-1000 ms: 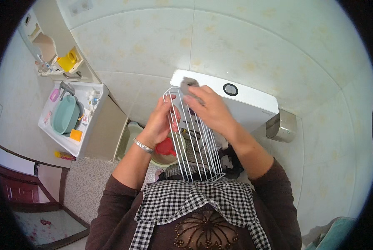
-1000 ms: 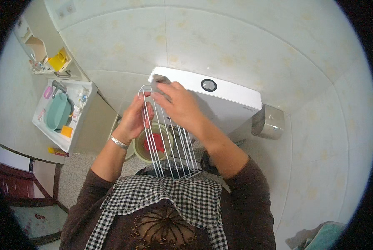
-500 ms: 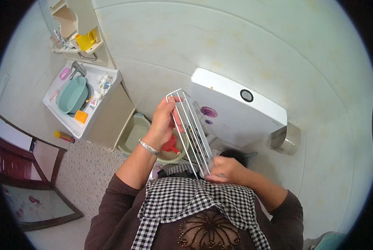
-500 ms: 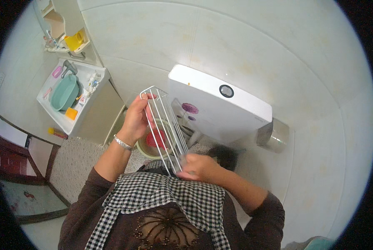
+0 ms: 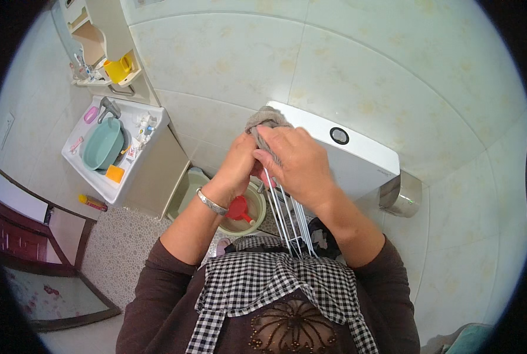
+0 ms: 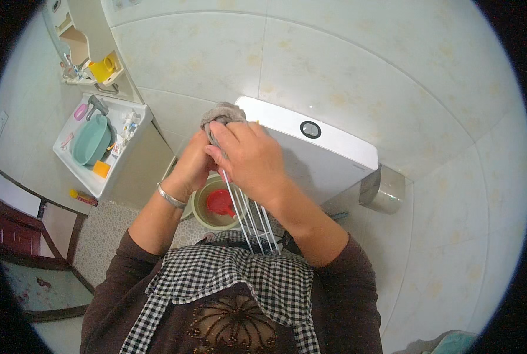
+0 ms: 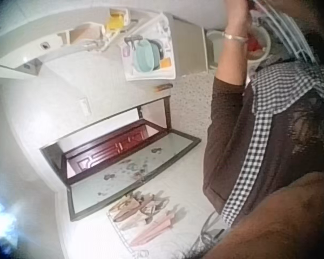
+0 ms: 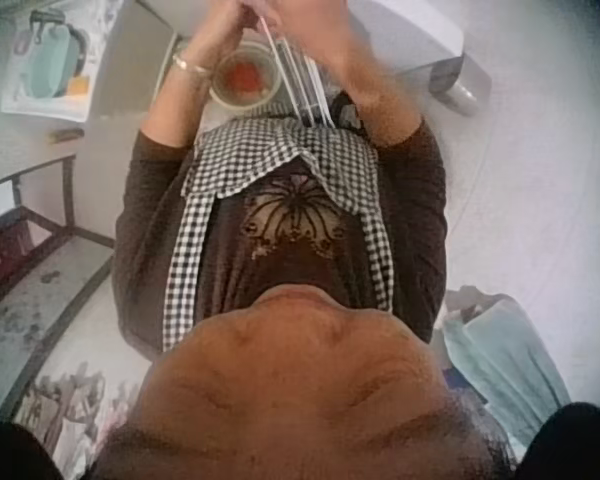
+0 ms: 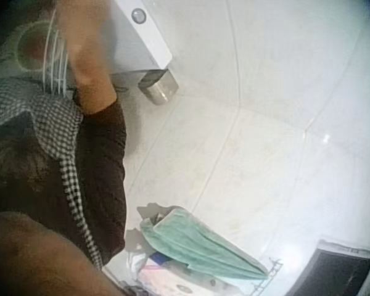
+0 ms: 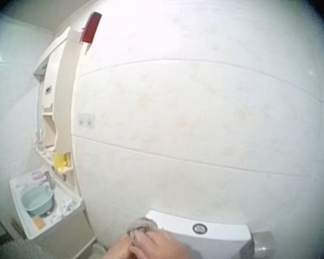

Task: The person wipes a white wire rack with a cloth, then cleans the wall area above a sink. They position the rack against the wall and press it into place, adjusting it repeatedly to secure it. Finally, they pick up a pink plastic item from the sink area.

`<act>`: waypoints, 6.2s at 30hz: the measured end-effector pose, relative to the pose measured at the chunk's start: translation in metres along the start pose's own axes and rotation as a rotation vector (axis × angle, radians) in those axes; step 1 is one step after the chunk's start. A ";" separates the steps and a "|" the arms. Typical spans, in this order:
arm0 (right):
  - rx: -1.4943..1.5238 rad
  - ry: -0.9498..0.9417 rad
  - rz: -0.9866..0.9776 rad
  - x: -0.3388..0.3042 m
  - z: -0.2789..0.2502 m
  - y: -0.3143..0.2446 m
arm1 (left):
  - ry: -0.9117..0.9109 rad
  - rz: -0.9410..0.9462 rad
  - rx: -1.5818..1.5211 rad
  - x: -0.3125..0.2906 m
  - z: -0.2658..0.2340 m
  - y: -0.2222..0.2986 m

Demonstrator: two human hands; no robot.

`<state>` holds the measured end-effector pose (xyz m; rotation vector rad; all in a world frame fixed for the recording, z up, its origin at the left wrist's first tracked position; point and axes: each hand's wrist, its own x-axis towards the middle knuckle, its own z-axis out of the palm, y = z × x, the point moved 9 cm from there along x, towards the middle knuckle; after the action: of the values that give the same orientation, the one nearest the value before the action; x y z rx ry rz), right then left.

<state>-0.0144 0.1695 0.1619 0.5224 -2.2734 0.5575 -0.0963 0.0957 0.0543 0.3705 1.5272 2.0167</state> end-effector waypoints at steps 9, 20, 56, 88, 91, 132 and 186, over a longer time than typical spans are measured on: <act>-0.112 -0.216 -0.041 -0.038 0.018 -0.012 | 0.113 -0.013 -0.052 -0.009 0.007 0.005; -0.222 -0.227 0.010 -0.047 0.016 -0.016 | 0.055 -0.138 0.162 -0.001 -0.002 -0.008; 0.215 -0.435 0.198 -0.146 0.023 0.015 | 0.343 -0.049 0.049 0.006 -0.055 -0.004; 0.415 -0.142 0.298 -0.141 0.021 0.035 | 0.242 -0.002 -0.428 -0.075 -0.069 -0.061; 0.419 -0.240 0.211 -0.133 0.031 0.023 | 0.386 0.040 -0.304 -0.086 -0.081 -0.063; 0.084 -0.889 -0.041 -0.128 0.127 -0.042 | 0.254 -0.147 -0.244 -0.098 -0.040 -0.101; 0.590 -0.851 -0.196 -0.081 0.150 -0.091 | 0.530 -0.004 -0.134 -0.095 -0.101 -0.048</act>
<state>0.0021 0.0316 0.0276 1.4864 -2.7555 1.0603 -0.0614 -0.0310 -0.0110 -0.2442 1.6676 2.3152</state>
